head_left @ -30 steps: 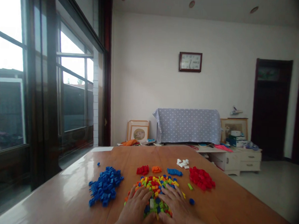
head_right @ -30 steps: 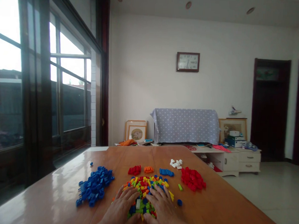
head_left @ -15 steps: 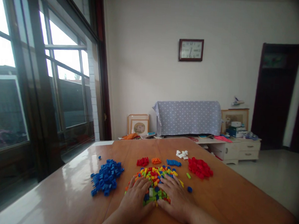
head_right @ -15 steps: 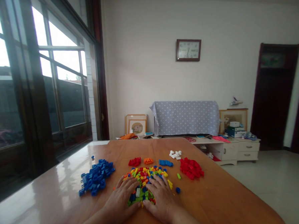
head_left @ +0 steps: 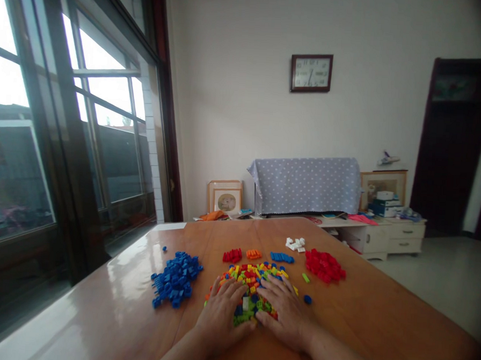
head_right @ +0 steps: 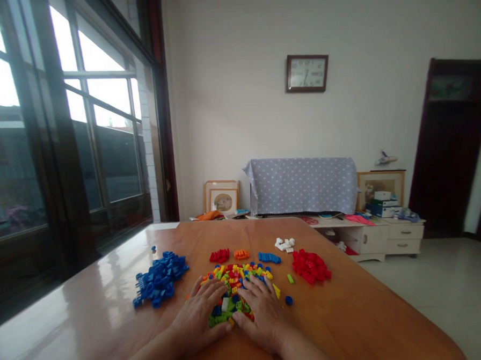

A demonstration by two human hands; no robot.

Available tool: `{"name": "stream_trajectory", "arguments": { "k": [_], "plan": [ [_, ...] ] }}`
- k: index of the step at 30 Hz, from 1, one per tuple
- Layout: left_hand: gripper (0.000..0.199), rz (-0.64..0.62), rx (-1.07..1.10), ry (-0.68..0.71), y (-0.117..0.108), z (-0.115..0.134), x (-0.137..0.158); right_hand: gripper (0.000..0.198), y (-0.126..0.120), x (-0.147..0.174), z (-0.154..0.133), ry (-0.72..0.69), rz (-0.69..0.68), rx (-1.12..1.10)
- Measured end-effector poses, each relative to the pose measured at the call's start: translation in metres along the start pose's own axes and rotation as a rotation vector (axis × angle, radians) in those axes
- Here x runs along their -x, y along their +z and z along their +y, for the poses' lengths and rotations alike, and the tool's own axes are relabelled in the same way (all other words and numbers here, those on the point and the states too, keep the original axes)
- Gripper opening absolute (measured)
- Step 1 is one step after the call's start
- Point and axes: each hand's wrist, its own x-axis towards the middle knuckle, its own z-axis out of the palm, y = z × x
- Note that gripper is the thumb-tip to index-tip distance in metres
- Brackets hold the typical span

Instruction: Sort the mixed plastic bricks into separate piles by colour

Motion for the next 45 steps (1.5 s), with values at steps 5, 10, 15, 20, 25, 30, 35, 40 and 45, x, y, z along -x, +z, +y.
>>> {"name": "stream_trajectory", "arguments": {
  "k": [5, 10, 15, 20, 25, 30, 35, 40, 45],
  "plan": [
    [0.077, -0.017, -0.003, 0.003, -0.003, 0.003, -0.001, 0.062, 0.003, -0.001, 0.003, 0.014, 0.026, 0.004],
    [0.064, -0.002, -0.009, -0.038, -0.003, 0.006, 0.0, 0.061, 0.009, -0.003, 0.006, 0.04, 0.029, 0.024],
    [0.059, 0.006, -0.004, -0.044, -0.003, 0.006, 0.0, 0.06, 0.013, -0.004, 0.01, 0.046, 0.058, 0.02],
    [0.067, 0.001, 0.005, -0.04, -0.003, 0.006, 0.0, 0.061, 0.012, -0.001, 0.011, -0.011, 0.103, 0.009],
    [0.074, 0.003, -0.016, -0.02, -0.003, 0.005, 0.0, 0.049, 0.014, 0.002, 0.016, -0.081, 0.252, -0.045],
    [0.07, 0.049, -0.053, -0.003, -0.003, 0.003, 0.001, 0.035, 0.017, 0.003, 0.024, -0.008, 0.503, -0.206],
    [0.062, 0.076, -0.071, 0.008, -0.002, 0.001, 0.002, 0.04, 0.014, 0.003, 0.053, 0.296, 0.751, -0.416],
    [0.053, 0.093, -0.092, -0.018, 0.001, -0.003, 0.002, 0.049, 0.006, 0.012, 0.097, 0.582, 0.794, -0.387],
    [0.045, 0.135, -0.112, -0.053, 0.007, -0.007, 0.001, 0.029, 0.007, 0.025, 0.113, 0.583, 0.652, -0.253]
  ]
}}
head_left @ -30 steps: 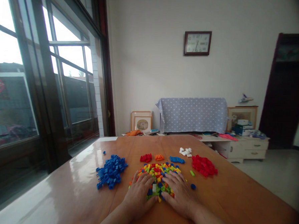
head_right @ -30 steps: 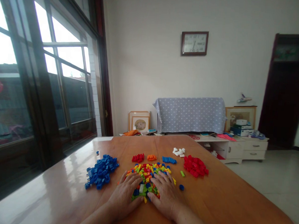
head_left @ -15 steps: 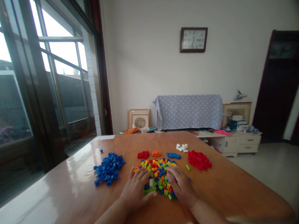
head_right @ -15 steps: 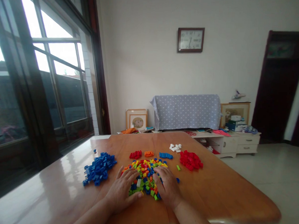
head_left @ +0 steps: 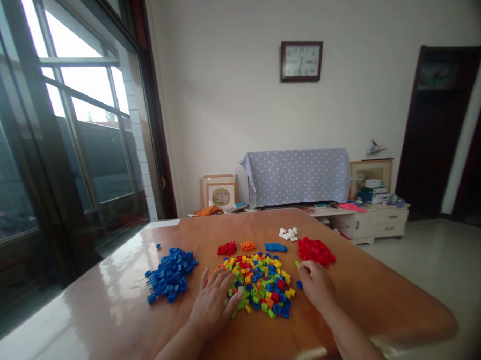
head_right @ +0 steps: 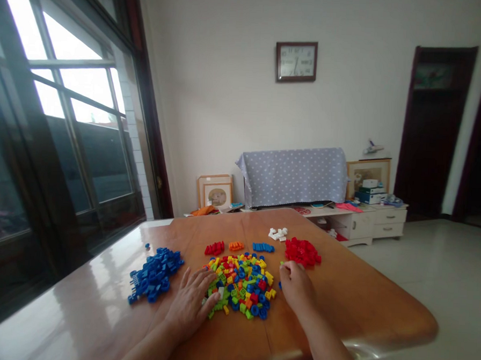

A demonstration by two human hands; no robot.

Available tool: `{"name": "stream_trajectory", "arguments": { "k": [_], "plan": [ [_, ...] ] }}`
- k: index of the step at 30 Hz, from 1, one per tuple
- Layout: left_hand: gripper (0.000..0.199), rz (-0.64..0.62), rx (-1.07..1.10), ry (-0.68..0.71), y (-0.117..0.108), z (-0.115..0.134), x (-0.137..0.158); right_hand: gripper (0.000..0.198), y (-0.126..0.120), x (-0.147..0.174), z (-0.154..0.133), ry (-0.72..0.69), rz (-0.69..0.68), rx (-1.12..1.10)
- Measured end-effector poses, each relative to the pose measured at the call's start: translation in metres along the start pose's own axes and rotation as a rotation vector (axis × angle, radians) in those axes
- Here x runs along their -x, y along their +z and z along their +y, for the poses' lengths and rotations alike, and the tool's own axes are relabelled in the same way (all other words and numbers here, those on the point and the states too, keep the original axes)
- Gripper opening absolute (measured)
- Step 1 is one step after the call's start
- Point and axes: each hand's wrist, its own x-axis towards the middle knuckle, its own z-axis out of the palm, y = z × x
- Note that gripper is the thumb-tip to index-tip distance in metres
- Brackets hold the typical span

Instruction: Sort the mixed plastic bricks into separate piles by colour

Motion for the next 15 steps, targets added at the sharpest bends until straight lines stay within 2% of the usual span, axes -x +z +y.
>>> {"name": "stream_trajectory", "arguments": {
  "k": [4, 6, 11, 15],
  "plan": [
    [0.043, 0.013, 0.008, -0.016, 0.002, -0.002, 0.0, 0.019, 0.008, 0.008, 0.008, -0.053, -0.178, 0.258],
    [0.043, 0.019, 0.016, -0.022, 0.001, -0.002, 0.001, 0.015, 0.013, 0.008, 0.012, -0.081, -0.234, 0.312],
    [0.044, 0.051, 0.038, -0.033, 0.001, -0.003, 0.001, 0.015, 0.016, -0.004, 0.013, -0.121, -0.283, 0.289],
    [0.044, 0.074, 0.056, -0.046, 0.002, -0.006, 0.001, 0.017, 0.015, -0.021, -0.001, -0.105, -0.264, 0.204]
  ]
}}
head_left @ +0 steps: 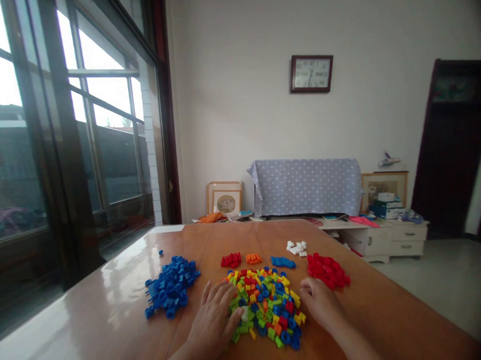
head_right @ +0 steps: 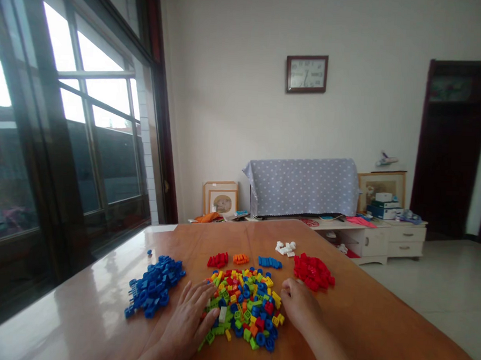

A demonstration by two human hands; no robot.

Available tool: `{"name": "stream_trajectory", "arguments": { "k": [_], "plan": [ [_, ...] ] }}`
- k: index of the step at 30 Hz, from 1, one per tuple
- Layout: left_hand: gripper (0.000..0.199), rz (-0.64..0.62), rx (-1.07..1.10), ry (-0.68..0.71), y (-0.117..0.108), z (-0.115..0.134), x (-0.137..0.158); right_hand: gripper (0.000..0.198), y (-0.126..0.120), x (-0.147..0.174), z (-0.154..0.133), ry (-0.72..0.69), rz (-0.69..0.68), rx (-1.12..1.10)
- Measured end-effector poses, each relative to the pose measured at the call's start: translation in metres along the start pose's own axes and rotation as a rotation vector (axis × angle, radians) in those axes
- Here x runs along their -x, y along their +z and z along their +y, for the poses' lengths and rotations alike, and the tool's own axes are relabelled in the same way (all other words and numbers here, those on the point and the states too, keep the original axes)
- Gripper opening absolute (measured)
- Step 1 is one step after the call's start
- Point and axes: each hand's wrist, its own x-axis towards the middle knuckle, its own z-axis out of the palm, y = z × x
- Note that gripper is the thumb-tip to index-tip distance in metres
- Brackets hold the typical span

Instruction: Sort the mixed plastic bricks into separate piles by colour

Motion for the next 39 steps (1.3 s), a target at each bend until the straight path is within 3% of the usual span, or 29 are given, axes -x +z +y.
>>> {"name": "stream_trajectory", "arguments": {
  "k": [8, 11, 18, 25, 28, 31, 37, 39],
  "plan": [
    [0.045, 0.0, 0.005, -0.058, -0.015, -0.003, -0.009, 0.024, 0.011, -0.057, -0.043, 0.005, 0.01, -0.369],
    [0.045, 0.01, 0.056, -0.048, -0.019, 0.001, -0.022, 0.029, 0.021, -0.069, -0.073, -0.045, -0.088, -0.504],
    [0.046, 0.083, 0.249, -0.106, 0.0, 0.001, -0.067, 0.039, 0.046, -0.056, -0.133, -0.203, -0.43, -0.773],
    [0.025, 0.063, 0.349, -0.088, 0.02, -0.001, -0.072, 0.049, 0.069, -0.036, -0.13, -0.171, -0.519, -0.871],
    [0.02, 0.066, 0.294, -0.126, 0.016, -0.013, -0.071, 0.054, 0.067, -0.037, -0.124, -0.13, -0.49, -0.813],
    [0.024, 0.132, 0.165, -0.252, 0.0, -0.042, -0.071, 0.051, 0.054, -0.041, -0.118, -0.081, -0.377, -0.739],
    [0.02, 0.157, -0.123, -0.676, -0.036, -0.112, -0.056, 0.043, 0.031, -0.056, -0.098, 0.005, -0.132, -0.614],
    [0.021, 0.146, -0.172, -0.752, -0.042, -0.125, -0.049, 0.042, 0.031, -0.062, -0.089, 0.042, -0.099, -0.613]
  ]
}}
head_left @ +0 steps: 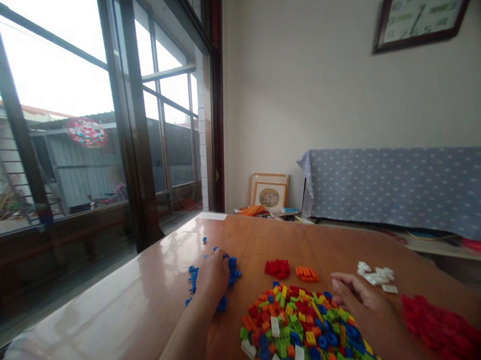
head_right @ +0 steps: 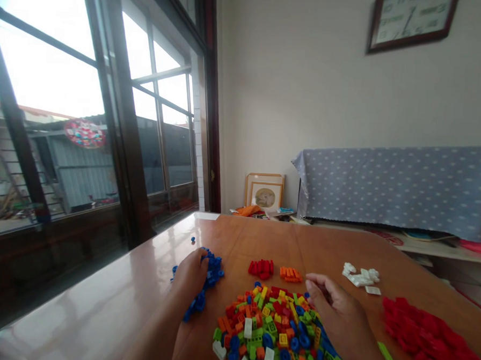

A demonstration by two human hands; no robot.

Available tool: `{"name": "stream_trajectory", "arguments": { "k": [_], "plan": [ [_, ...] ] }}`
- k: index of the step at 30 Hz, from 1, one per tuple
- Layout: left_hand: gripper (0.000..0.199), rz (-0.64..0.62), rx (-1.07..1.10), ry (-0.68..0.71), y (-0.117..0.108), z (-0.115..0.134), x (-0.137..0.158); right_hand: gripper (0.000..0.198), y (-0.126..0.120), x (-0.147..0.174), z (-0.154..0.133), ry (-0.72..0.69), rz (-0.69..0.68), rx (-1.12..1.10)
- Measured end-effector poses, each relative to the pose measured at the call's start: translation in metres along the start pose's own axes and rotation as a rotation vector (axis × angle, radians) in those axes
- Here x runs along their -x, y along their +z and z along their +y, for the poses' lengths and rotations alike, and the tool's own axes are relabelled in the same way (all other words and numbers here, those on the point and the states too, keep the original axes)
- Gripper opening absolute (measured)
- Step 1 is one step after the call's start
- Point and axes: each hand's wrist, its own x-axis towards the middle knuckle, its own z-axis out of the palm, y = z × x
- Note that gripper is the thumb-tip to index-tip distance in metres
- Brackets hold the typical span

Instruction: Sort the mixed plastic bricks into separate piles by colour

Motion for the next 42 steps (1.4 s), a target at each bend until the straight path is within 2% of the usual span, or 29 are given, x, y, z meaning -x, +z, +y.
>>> {"name": "stream_trajectory", "arguments": {
  "k": [3, 7, 9, 11, 14, 17, 24, 29, 32, 34, 38, 42],
  "plan": [
    [0.023, -0.035, -0.06, -0.032, -0.002, -0.009, -0.001, 0.043, -0.008, -0.008, 0.01, 0.018, 0.027, 0.005],
    [0.032, -0.023, -0.102, -0.014, -0.003, -0.004, 0.001, 0.044, -0.022, -0.018, 0.022, -0.008, 0.094, 0.052],
    [0.036, -0.013, -0.094, 0.012, -0.003, 0.002, 0.001, 0.041, -0.032, -0.026, 0.032, -0.036, 0.123, 0.133],
    [0.038, -0.006, -0.064, 0.051, -0.001, 0.009, 0.002, 0.033, -0.041, -0.033, 0.046, -0.049, 0.17, 0.306],
    [0.037, -0.009, 0.008, 0.135, 0.004, 0.019, 0.004, 0.022, -0.048, -0.039, 0.065, 0.0, 0.095, 0.55],
    [0.034, -0.047, 0.084, 0.215, 0.011, 0.031, 0.011, 0.018, -0.045, -0.039, 0.075, 0.04, 0.019, 0.685],
    [0.032, -0.156, 0.21, 0.396, 0.023, 0.054, 0.032, 0.017, -0.032, -0.035, 0.073, 0.073, -0.023, 0.73],
    [0.029, -0.201, 0.254, 0.46, 0.021, 0.063, 0.038, 0.008, -0.022, -0.037, 0.07, 0.049, -0.005, 0.723],
    [0.028, -0.214, 0.28, 0.489, 0.021, 0.067, 0.041, 0.021, -0.015, -0.039, 0.068, 0.013, -0.016, 0.693],
    [0.027, -0.231, 0.299, 0.515, 0.021, 0.069, 0.043, 0.024, -0.012, -0.04, 0.067, 0.007, -0.053, 0.693],
    [0.026, -0.262, 0.318, 0.555, 0.023, 0.072, 0.046, 0.015, -0.01, -0.041, 0.066, 0.007, -0.114, 0.697],
    [0.025, -0.278, 0.318, 0.56, 0.024, 0.073, 0.048, 0.012, -0.01, -0.04, 0.068, 0.021, -0.084, 0.675]
  ]
}}
